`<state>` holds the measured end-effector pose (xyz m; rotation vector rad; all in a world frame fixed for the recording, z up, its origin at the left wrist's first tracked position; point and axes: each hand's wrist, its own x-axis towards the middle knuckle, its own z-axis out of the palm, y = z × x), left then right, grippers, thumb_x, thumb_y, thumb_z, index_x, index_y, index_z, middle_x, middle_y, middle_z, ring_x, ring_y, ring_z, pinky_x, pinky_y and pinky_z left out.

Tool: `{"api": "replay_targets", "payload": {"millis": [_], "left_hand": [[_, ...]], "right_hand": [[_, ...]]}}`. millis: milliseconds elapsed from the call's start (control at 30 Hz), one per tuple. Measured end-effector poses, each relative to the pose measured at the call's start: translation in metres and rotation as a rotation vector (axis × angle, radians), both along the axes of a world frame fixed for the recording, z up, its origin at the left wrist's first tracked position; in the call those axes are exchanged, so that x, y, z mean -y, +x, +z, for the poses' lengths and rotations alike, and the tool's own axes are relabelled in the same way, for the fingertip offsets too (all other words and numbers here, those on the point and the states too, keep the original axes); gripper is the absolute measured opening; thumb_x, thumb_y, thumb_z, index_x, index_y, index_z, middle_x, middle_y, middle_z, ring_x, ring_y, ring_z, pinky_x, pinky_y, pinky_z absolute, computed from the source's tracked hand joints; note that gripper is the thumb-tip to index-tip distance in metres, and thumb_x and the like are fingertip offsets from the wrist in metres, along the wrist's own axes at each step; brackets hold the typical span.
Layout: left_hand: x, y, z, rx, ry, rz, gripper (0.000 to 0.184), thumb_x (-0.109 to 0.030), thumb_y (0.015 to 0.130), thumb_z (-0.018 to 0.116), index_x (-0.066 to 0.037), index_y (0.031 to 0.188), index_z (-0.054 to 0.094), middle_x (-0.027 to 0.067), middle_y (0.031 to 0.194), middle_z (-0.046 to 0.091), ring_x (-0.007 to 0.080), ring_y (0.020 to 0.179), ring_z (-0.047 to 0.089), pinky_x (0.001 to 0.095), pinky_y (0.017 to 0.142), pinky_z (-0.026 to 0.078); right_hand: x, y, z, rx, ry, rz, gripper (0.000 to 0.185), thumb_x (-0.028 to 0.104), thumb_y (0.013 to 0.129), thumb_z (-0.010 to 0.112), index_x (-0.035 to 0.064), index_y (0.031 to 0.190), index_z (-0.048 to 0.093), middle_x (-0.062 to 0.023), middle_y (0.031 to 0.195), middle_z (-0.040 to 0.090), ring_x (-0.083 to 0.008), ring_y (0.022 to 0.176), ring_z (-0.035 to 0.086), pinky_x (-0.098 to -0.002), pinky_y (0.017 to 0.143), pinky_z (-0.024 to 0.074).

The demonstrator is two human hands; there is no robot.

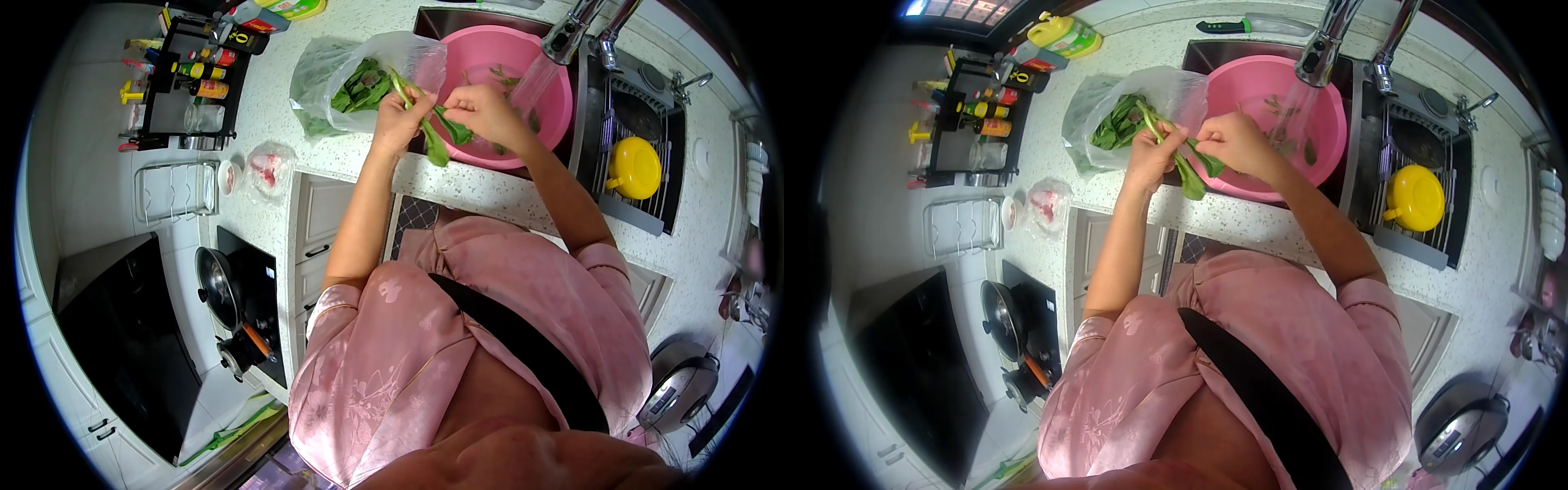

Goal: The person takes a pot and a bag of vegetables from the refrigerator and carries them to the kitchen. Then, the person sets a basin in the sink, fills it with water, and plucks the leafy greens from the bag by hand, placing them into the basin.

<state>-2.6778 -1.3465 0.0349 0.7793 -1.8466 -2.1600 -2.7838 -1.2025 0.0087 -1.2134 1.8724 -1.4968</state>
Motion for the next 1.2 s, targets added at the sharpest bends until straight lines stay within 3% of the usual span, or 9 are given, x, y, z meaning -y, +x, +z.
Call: {"api": "replay_targets", "payload": {"millis": [67, 167, 367, 533, 900, 1000, 1067, 1200], "left_hand": [[0.007, 0.002, -0.002, -0.010, 0.010, -0.093, 0.012, -0.014, 0.080, 0.068, -0.007, 0.078, 0.058, -0.0035, 0.061, 0.054, 0.0012, 0.043, 0.037, 0.0167, 0.037, 0.025], [0.005, 0.003, 0.004, 0.000, -0.019, -0.114, 0.011, -0.013, 0.080, 0.068, -0.007, 0.078, 0.059, -0.0037, 0.061, 0.054, 0.0013, 0.044, 0.038, 0.0168, 0.037, 0.025], [0.000, 0.004, 0.000, -0.004, -0.099, -0.124, 0.012, -0.017, 0.082, 0.067, -0.009, 0.077, 0.059, -0.0056, 0.059, 0.052, 0.0003, 0.042, 0.036, 0.0163, 0.037, 0.023], [-0.002, 0.003, -0.005, -0.044, -0.171, -0.123, 0.014, -0.017, 0.081, 0.067, -0.009, 0.075, 0.058, -0.0059, 0.057, 0.050, 0.0009, 0.042, 0.035, 0.0173, 0.037, 0.024], [-0.005, 0.004, -0.008, -0.018, -0.273, -0.111, 0.016, -0.017, 0.081, 0.068, -0.008, 0.073, 0.057, -0.0053, 0.056, 0.048, 0.0025, 0.044, 0.037, 0.0183, 0.039, 0.026], [-0.003, 0.004, -0.005, -0.057, -0.193, -0.034, 0.014, -0.015, 0.082, 0.067, -0.007, 0.075, 0.058, -0.0049, 0.057, 0.049, 0.0027, 0.044, 0.038, 0.0182, 0.039, 0.027], [0.002, 0.006, 0.004, 0.010, -0.181, -0.016, 0.012, -0.007, 0.081, 0.065, -0.004, 0.073, 0.057, 0.0009, 0.066, 0.059, 0.0059, 0.057, 0.049, 0.0204, 0.051, 0.039], [0.005, 0.003, 0.000, -0.045, -0.179, -0.012, 0.013, -0.007, 0.081, 0.066, -0.004, 0.073, 0.057, 0.0007, 0.066, 0.058, 0.0061, 0.056, 0.049, 0.0197, 0.050, 0.039]], "right_hand": [[-0.005, -0.007, 0.007, 0.407, 0.122, 0.120, 0.011, 0.008, 0.085, 0.058, -0.0011, 0.089, 0.062, -0.0017, 0.067, 0.060, -0.0045, 0.054, 0.052, -0.0184, 0.046, 0.0399], [-0.011, -0.016, 0.005, 0.509, 0.077, 0.222, 0.016, 0.011, 0.087, 0.055, -0.0009, 0.094, 0.063, -0.0015, 0.068, 0.059, -0.0049, 0.055, 0.052, -0.0187, 0.045, 0.0400], [-0.013, -0.012, 0.012, 0.494, 0.119, 0.208, 0.015, 0.010, 0.084, 0.056, -0.0007, 0.094, 0.061, -0.0027, 0.074, 0.061, -0.0061, 0.058, 0.054, -0.0194, 0.045, 0.0395], [-0.005, -0.009, -0.014, 0.469, 0.031, 0.233, 0.009, 0.006, 0.084, 0.057, -0.0001, 0.089, 0.059, -0.0009, 0.073, 0.059, -0.0044, 0.060, 0.052, -0.0187, 0.048, 0.0386], [-0.002, -0.004, -0.011, 0.405, -0.014, 0.227, 0.003, 0.000, 0.082, 0.053, 0.0007, 0.085, 0.053, 0.0014, 0.069, 0.052, -0.0042, 0.060, 0.047, -0.0193, 0.052, 0.0374], [-0.006, -0.003, -0.011, 0.483, -0.040, 0.196, 0.004, 0.001, 0.082, 0.053, 0.0012, 0.086, 0.052, 0.0013, 0.069, 0.052, -0.0043, 0.059, 0.046, -0.0194, 0.053, 0.0375], [-0.009, -0.004, -0.011, 0.486, 0.029, 0.186, 0.006, 0.001, 0.083, 0.053, 0.0014, 0.088, 0.052, 0.0011, 0.071, 0.052, -0.0045, 0.059, 0.047, -0.0194, 0.053, 0.0378], [-0.008, 0.001, -0.005, 0.485, -0.019, 0.183, 0.005, 0.002, 0.083, 0.054, 0.0012, 0.088, 0.053, 0.0011, 0.070, 0.053, -0.0046, 0.060, 0.048, -0.0195, 0.053, 0.0384]]}}
